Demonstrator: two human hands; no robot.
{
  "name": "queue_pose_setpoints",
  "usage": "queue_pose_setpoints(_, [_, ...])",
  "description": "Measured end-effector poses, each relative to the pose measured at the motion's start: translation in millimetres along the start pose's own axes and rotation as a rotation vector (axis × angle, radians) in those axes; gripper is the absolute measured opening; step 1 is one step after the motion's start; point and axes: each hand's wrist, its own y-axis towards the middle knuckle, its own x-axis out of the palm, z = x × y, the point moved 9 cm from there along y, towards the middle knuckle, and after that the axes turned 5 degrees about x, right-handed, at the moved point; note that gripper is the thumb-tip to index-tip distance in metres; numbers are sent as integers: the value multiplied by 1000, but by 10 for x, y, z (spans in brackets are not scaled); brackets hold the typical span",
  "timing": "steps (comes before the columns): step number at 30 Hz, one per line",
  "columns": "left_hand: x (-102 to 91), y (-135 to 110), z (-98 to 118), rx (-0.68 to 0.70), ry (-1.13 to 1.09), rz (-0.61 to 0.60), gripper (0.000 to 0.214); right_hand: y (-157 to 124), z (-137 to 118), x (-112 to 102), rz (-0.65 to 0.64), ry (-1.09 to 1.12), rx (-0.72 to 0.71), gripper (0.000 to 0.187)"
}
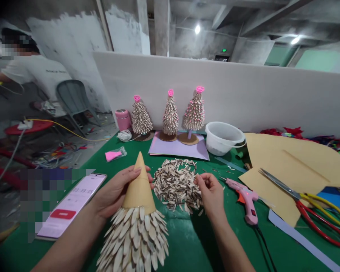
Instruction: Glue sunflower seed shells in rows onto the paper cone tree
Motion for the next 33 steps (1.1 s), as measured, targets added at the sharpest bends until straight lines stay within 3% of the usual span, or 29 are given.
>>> queue_pose_setpoints(4, [-87, -19, -87, -33, -43, 54, 13, 189, 85, 100, -54, -123, 0, 23])
queue_pose_setpoints(9, [-133, 0, -158, -91, -97, 83, 14, 386, 70, 404, -166, -328, -72, 25])
queue_pose_setpoints(13, [-103, 84, -239, -124, -163, 77, 17, 387, 58, 621, -255, -518, -149, 23])
queue_pose_setpoints(17, [-130, 160, -386, -138, -250, 79, 19, 307, 46, 704, -290, -622, -198, 22])
queue_pose_setpoints(22, [-196, 187, -551, -165, -299, 76, 18, 283, 92, 697, -320, -561, -166, 15])
queue_pose_setpoints(33, [-225, 192, -624, -189, -321, 82, 19, 360, 130, 620, -318, -212, -39, 31])
